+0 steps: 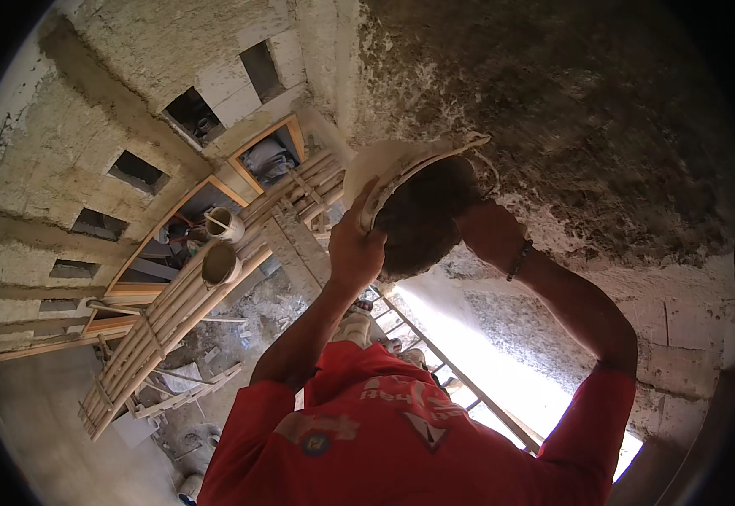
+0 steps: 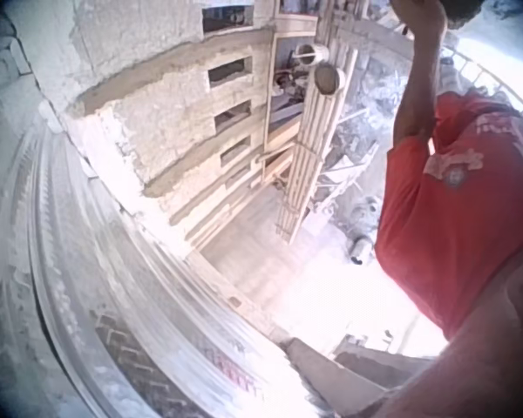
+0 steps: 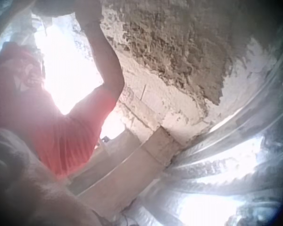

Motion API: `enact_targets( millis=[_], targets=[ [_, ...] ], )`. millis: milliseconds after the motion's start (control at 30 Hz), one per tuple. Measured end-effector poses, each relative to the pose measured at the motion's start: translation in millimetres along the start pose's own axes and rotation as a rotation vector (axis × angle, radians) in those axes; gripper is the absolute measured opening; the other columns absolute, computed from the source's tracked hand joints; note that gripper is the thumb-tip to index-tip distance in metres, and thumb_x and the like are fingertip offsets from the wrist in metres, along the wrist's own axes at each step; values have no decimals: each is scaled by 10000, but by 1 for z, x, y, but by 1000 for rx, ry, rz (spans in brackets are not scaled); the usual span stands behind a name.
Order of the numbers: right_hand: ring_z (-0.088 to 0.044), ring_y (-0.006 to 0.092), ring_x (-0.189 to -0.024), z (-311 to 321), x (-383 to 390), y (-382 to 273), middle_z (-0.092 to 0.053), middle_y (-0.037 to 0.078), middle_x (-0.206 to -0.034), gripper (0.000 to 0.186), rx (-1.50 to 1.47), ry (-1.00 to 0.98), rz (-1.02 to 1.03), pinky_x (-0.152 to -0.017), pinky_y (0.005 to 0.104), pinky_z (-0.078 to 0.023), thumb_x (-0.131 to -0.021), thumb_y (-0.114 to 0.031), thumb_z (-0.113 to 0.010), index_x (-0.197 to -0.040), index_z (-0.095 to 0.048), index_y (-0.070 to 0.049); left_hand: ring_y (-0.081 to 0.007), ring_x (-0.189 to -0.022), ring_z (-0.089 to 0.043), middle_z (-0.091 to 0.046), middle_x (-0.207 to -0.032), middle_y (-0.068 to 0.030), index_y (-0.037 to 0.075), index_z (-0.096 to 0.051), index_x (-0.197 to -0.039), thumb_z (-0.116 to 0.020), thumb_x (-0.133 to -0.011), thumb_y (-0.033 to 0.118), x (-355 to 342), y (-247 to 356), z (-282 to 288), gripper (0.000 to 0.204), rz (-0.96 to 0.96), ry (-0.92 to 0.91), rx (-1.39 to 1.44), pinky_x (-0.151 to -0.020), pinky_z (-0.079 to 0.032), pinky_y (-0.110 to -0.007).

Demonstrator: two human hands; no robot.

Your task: The person applies plaster to a wall using a trowel and a bucket of material while standing on scaffolding.

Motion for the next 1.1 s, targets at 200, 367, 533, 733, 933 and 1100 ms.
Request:
enact_targets(
  millis=[200,367,533,733,933,1100],
  targets=[
    [-642,322,-920,-86,4,2,-644,121,-1043,226,-385,296,183,-756,439,-544,-882,-234,-544,-1024,-651,-95,-341,-951,-672,-664,-1064,-252,128,-448,-1425,-536,-707,8,-6,21,-12,734,83,-99,41,-838,-518,-388],
    [-644,385,-869,-50,25,-13,-654,179,-949,307,-807,410,-43,-744,463,-539,-859,-266,-604,-1114,-602,-95,-296,-922,-677,-683,-1003,-207,35,-480,-1375,-542,-707,2,-10,-1,-12,672,-2,23,124,-834,-514,-362],
    [-663,379,-793,-25,42,7,-667,188,-859,388,-719,394,-148,-682,474,-545,-847,-313,-646,-1181,-570,-132,-229,-881,-649,-670,-990,-167,-24,-510,-1318,-531,-704,-20,-6,2,-11,615,90,-48,284,-830,-501,-329],
    [-694,331,-746,10,63,30,-681,158,-808,403,-590,420,-117,-686,418,-562,-844,-276,-691,-1177,-570,-84,-142,-885,-586,-624,-1010,-56,-58,-565,-1144,-484,-682,-80,-4,13,-14,470,60,-8,653,-812,-458,-250],
    [-697,277,-832,96,106,41,-679,163,-923,448,-641,305,-99,-718,386,-567,-812,-295,-749,-1156,-576,-66,-89,-656,-482,-565,-823,6,0,-568,-921,-519,-665,-65,-1,-9,-4,269,56,127,665,-592,-405,-228],
    [-656,257,-849,177,154,44,-626,125,-960,441,-575,328,-80,-727,380,-551,-793,-265,-761,-1136,-549,-86,-79,-625,-480,-577,-831,8,-6,-588,-964,-518,-665,-72,10,-11,2,314,-26,216,683,-558,-384,-216]
  ],
)
Point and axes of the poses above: each hand's wrist, its own x-axis away from the middle knuckle, its own z-axis out of the back of the hand, y = z × x, the point moved 3 cm from there along -x, towards the middle knuckle
